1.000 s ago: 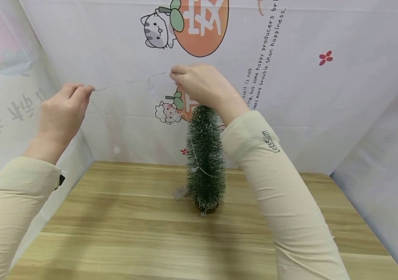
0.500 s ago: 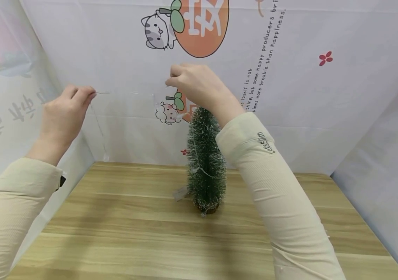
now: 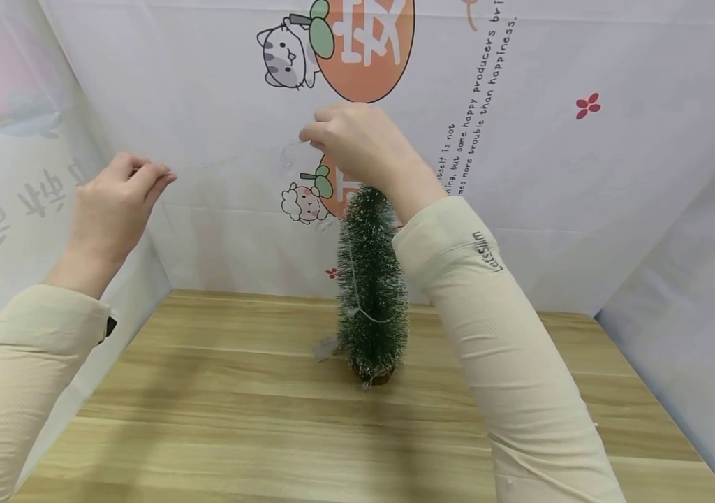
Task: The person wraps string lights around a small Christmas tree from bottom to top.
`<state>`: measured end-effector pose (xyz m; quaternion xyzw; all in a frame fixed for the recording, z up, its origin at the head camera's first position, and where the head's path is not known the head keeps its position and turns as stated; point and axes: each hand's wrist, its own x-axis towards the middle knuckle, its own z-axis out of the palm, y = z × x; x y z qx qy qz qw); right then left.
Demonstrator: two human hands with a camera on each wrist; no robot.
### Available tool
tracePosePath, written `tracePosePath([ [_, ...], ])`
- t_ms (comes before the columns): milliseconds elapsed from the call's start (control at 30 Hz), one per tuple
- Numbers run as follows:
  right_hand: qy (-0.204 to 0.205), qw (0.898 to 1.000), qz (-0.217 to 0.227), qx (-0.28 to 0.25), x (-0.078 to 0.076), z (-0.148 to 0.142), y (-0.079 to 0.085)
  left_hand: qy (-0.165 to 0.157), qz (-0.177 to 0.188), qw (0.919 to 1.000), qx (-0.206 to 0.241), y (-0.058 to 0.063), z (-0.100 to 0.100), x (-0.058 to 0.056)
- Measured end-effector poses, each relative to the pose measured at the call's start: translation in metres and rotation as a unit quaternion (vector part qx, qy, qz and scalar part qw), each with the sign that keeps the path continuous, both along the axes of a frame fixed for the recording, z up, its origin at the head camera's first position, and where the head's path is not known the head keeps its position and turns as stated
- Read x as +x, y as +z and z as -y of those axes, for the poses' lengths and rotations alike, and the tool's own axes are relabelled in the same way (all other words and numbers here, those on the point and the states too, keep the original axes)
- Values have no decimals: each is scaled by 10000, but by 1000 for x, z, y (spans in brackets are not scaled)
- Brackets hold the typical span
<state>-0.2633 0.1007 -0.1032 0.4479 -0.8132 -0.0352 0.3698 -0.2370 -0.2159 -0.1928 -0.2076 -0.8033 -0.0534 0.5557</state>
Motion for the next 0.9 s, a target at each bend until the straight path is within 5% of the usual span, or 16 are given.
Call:
tracePosePath([
  [233,-167,9997,-156,-65,-2,-5,4,111,-209,9990,-389,1,-1,-2],
  [567,-414,9951,802,-415,-6,-7,10,171,-442,9969,-628,1,-3,-3],
  [900,-505,9930,644,-849,-3,-15,12,141,-460,9965,-686,0,-6,-5],
])
